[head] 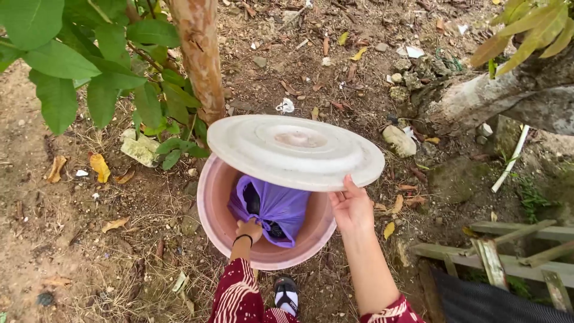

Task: Tying a bag of waste, placing it in a bin, turning off a water tap, and picking up litter in a yard.

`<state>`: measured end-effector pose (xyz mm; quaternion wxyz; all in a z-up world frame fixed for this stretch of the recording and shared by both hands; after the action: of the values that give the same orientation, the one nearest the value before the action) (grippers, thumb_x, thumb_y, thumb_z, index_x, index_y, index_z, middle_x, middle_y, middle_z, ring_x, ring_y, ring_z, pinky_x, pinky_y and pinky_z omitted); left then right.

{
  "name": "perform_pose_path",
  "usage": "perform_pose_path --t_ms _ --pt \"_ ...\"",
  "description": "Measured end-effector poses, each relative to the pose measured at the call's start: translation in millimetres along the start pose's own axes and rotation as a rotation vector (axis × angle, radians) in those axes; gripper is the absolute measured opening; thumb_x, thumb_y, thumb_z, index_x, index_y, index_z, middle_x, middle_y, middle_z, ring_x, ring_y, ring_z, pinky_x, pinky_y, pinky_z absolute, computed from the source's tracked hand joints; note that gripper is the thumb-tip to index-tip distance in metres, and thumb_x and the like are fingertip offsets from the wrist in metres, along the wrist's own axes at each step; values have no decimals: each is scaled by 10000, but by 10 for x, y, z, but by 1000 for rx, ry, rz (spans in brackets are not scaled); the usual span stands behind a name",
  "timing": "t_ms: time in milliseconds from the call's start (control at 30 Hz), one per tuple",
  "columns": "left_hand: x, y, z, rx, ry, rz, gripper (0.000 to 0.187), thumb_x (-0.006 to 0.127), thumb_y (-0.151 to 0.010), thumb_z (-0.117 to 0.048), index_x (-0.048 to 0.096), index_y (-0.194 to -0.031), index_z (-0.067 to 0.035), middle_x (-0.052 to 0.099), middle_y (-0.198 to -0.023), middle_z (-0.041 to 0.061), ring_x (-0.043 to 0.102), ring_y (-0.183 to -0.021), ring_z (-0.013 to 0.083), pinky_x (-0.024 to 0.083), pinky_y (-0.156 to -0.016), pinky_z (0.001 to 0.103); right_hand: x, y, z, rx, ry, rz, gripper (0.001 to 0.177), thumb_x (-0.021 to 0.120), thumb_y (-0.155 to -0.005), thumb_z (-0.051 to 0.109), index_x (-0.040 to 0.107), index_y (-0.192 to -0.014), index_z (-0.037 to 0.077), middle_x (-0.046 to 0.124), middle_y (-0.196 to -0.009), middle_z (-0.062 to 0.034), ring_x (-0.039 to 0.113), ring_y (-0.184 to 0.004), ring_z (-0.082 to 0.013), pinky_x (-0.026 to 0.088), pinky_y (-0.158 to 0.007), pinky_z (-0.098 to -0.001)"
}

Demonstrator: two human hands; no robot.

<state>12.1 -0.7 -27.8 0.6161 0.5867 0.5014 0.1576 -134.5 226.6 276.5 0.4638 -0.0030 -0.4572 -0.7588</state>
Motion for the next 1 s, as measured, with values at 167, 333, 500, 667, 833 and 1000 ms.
perform_pose_path --t_ms 167,333,500,667,833,1000 --pt "-374 320 -20 260 304 -99 533 456 -1032 -434 521 -1496 -179 528 -1448 250 541 -1321 426 469 -1122 486 27 314 -22 15 40 39 354 604 -981 115 501 -1306 22 645 -1204 -108 646 -1100 -221 578 -976 -378" --pt "-1394 2027 -29 389 1651 -36 736 348 -1023 -551 479 -1456 30 658 -1269 288 673 -1169 325 578 -986 428 -184 616 -131 9 72 44 363 572 -949 114 532 -1306 62 672 -1232 -103 674 -1089 -212 550 -946 -381" --pt "-1424 2692 258 152 1344 -411 604 720 -873 -226 534 -1366 69 721 -1171 228 744 -948 312 655 -827 367 -931 484 -552 -6 166 186 260 624 -983 82 524 -1215 19 694 -1155 -110 694 -1040 -217 588 -947 -393" --pt "-735 2056 763 151 1364 -310 392 713 -912 -96 593 -1205 135 701 -1131 218 726 -937 247 634 -795 338 -1343 492 -781 52 278 171 275 601 -967 90 555 -1232 33 720 -1131 -102 692 -1011 -223 584 -864 -390" --pt "-258 1863 988 -24 1283 -274 277 679 -918 -63 625 -1140 94 714 -1101 173 749 -937 237 612 -805 317 -1615 469 -1035 159 545 -36 313 584 -966 77 548 -1270 11 681 -1159 -114 693 -1046 -250 608 -904 -393" --pt "154 1355 1176 -140 1261 -368 309 676 -933 -16 570 -1200 98 667 -1149 211 720 -970 268 619 -790 363 -2364 8 -1594 296 446 -347 346 586 -972 25 558 -1295 -95 666 -1201 -210 704 -1054 -302 584 -903 -388"
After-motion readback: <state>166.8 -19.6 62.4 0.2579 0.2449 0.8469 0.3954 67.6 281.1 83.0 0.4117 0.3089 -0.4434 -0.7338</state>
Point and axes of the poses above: each hand's wrist, its own y-axis away from the middle knuckle, its own x-axis out of the palm, z = x × y, the point moved 5 cm from there along -y, towards the middle knuckle
